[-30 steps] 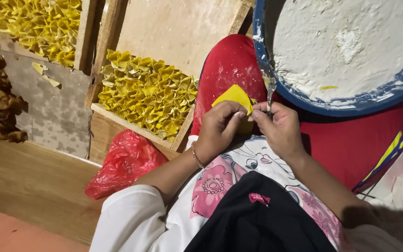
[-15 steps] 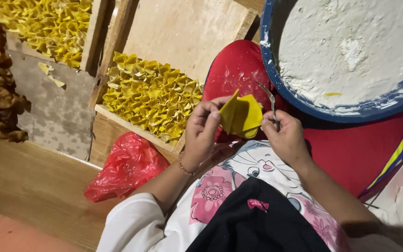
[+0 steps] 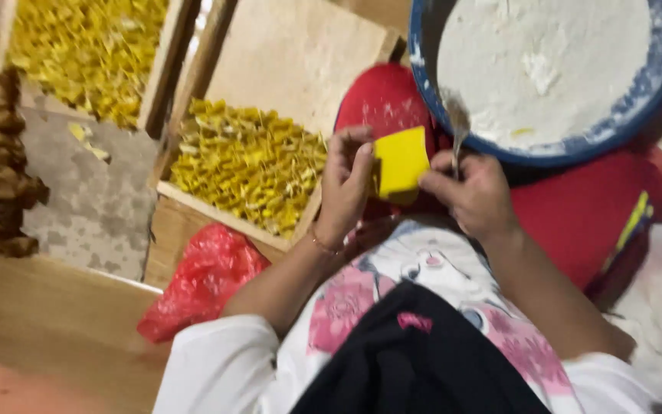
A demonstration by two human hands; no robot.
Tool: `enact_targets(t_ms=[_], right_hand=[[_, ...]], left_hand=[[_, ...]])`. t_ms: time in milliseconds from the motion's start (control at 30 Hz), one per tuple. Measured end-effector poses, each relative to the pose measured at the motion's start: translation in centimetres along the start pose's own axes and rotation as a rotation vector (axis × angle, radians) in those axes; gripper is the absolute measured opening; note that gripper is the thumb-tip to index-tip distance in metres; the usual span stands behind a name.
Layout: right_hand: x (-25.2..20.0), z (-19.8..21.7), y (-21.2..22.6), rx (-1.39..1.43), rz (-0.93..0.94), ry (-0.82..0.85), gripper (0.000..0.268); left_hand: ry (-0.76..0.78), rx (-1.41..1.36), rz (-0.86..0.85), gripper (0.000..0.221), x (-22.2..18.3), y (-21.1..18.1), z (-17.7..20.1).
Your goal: A person is manually assembling dumplings by placing filling on wrappers and folding them at a fast pace.
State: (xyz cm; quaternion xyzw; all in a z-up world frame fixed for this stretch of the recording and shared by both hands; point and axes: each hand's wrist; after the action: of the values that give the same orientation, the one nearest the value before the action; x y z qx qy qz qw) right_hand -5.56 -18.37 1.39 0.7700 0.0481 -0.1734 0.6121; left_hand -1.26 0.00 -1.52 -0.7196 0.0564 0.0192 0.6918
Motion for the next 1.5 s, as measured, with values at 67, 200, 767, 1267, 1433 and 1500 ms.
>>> enact_targets(t_ms=[67, 200, 767, 1267, 1433, 1500], right_hand=[[0.2, 0.0, -0.4, 0.089, -0.074, -0.054, 0.016], [1.5, -1.1, -1.5, 0.292, -0.148, -0.046, 0.013], [1.0, -0.5, -1.0, 0.511, -0.17, 0.005, 0.013], [-0.4, 4.8, 1.8, 0.665, -0.012, 0.021, 0.01], [1.0, 1.8, -1.3, 0.545, -0.104, -0.021, 0.011], [1.1, 0.4, -1.7, 0.491, -0.111, -0.053, 0.012]], left_hand=[[0.051, 0.117, -0.039, 0.02, -0.9, -2.1, -0.3], [0.124, 0.28, -0.104, 0.021, -0.7, -0.7, -1.1], [-0.113, -0.15, 0.152, 0.013, 1.7, 2.8, 2.4], [0.08, 0.164, 0.207, 0.008, 2.7, 2.5, 2.2], [0.088, 0.447, -0.326, 0.011, 0.9, -0.5, -0.8], [0.178, 0.343, -0.226, 0.01, -0.4, -2.0, -2.1]])
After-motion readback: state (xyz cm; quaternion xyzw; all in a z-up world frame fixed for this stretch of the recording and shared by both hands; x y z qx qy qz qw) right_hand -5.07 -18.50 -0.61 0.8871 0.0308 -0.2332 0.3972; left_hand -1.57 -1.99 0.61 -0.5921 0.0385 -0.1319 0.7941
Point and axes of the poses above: each hand's wrist, its own x-axis towards the middle knuckle, its own z-axis out of the back of the hand, y = z × x, and after that the axes turned 12 degrees about x, right-handed
